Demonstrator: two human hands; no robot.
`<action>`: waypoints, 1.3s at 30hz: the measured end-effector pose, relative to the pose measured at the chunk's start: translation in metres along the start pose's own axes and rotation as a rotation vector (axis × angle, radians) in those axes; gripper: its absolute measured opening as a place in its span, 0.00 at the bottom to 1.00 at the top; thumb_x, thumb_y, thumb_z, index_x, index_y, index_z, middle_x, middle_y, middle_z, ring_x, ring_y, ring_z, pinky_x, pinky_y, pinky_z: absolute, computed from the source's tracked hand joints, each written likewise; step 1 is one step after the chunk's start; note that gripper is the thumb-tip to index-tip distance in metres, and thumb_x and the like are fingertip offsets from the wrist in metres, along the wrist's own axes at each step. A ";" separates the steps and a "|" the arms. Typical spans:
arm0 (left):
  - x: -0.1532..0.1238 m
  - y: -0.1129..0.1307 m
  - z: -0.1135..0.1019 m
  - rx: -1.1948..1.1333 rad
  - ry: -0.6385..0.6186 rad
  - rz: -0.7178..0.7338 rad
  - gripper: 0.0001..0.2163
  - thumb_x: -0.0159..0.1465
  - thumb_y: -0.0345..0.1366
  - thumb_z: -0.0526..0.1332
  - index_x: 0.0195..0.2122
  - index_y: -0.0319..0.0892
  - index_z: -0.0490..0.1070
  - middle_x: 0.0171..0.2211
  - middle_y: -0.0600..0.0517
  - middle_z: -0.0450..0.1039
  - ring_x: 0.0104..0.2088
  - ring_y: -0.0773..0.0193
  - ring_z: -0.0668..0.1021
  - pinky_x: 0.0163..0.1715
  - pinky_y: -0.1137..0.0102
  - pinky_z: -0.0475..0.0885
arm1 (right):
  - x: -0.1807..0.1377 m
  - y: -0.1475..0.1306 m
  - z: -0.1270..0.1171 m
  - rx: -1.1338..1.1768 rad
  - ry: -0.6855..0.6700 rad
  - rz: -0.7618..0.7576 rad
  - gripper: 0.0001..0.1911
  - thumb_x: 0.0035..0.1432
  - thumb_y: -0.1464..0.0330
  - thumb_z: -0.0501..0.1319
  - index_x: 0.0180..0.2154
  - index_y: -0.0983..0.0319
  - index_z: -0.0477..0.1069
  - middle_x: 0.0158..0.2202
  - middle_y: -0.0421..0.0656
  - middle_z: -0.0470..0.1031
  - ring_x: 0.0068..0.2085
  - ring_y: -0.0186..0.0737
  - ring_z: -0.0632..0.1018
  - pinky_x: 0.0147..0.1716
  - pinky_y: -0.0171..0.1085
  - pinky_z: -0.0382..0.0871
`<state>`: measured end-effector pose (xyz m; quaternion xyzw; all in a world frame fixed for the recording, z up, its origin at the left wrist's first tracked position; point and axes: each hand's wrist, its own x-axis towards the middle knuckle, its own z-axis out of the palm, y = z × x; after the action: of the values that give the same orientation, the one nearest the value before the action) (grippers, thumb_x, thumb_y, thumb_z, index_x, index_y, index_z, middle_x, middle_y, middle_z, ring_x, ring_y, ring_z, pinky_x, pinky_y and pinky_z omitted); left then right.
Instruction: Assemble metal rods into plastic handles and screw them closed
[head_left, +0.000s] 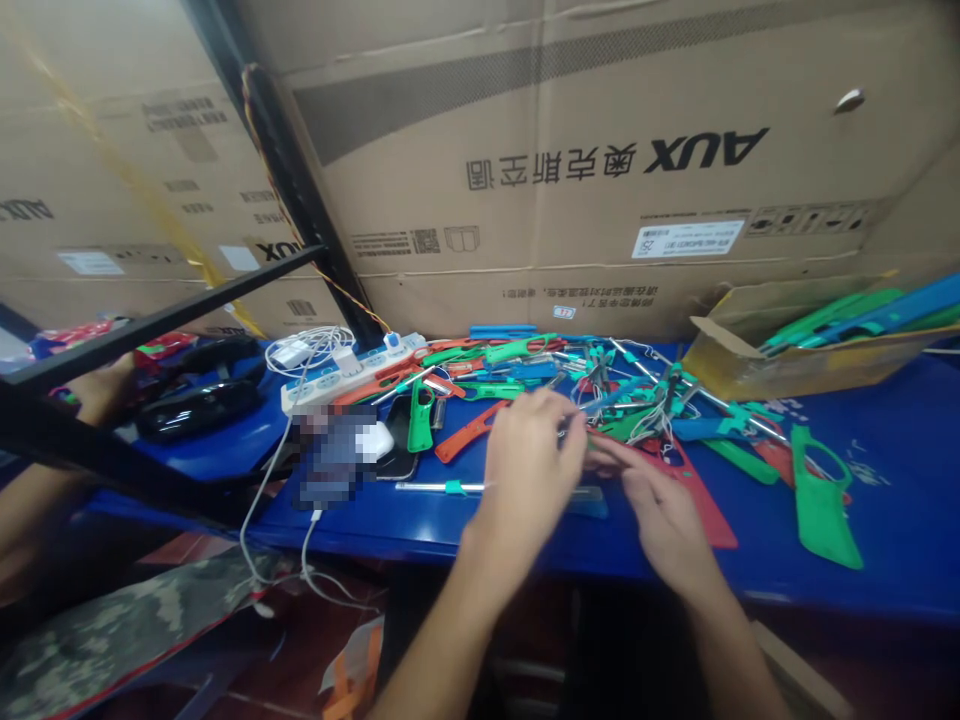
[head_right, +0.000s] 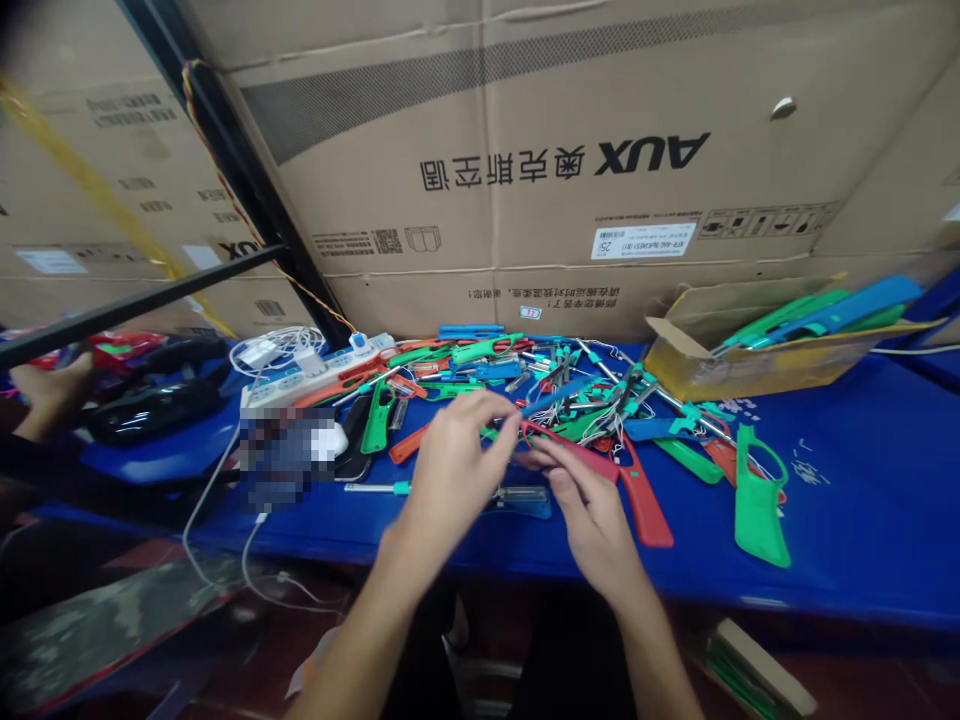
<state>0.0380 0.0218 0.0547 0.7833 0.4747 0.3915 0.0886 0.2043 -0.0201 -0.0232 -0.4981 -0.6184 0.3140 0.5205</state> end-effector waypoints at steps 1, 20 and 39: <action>-0.016 0.006 0.005 -0.048 0.032 0.032 0.06 0.71 0.33 0.60 0.40 0.43 0.78 0.41 0.49 0.81 0.43 0.55 0.80 0.45 0.59 0.74 | -0.001 0.002 0.000 0.020 0.073 0.007 0.27 0.69 0.49 0.56 0.56 0.59 0.75 0.48 0.49 0.83 0.50 0.51 0.83 0.51 0.48 0.78; -0.091 -0.094 -0.044 -0.216 0.218 -0.240 0.05 0.71 0.38 0.62 0.43 0.47 0.77 0.46 0.50 0.78 0.50 0.57 0.79 0.54 0.60 0.73 | -0.002 -0.005 0.000 -0.318 -0.019 -0.175 0.15 0.61 0.56 0.68 0.47 0.53 0.77 0.46 0.43 0.82 0.48 0.50 0.81 0.51 0.49 0.75; -0.087 -0.106 -0.041 -0.111 -0.122 -0.013 0.08 0.71 0.38 0.63 0.49 0.49 0.77 0.55 0.49 0.76 0.60 0.52 0.70 0.60 0.51 0.65 | 0.001 -0.003 0.004 -0.402 -0.286 -0.089 0.13 0.67 0.59 0.64 0.51 0.51 0.72 0.54 0.41 0.76 0.58 0.47 0.75 0.60 0.52 0.68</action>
<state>-0.0834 -0.0016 -0.0172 0.7966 0.4510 0.3682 0.1630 0.1994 -0.0195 -0.0214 -0.5141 -0.7572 0.2289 0.3316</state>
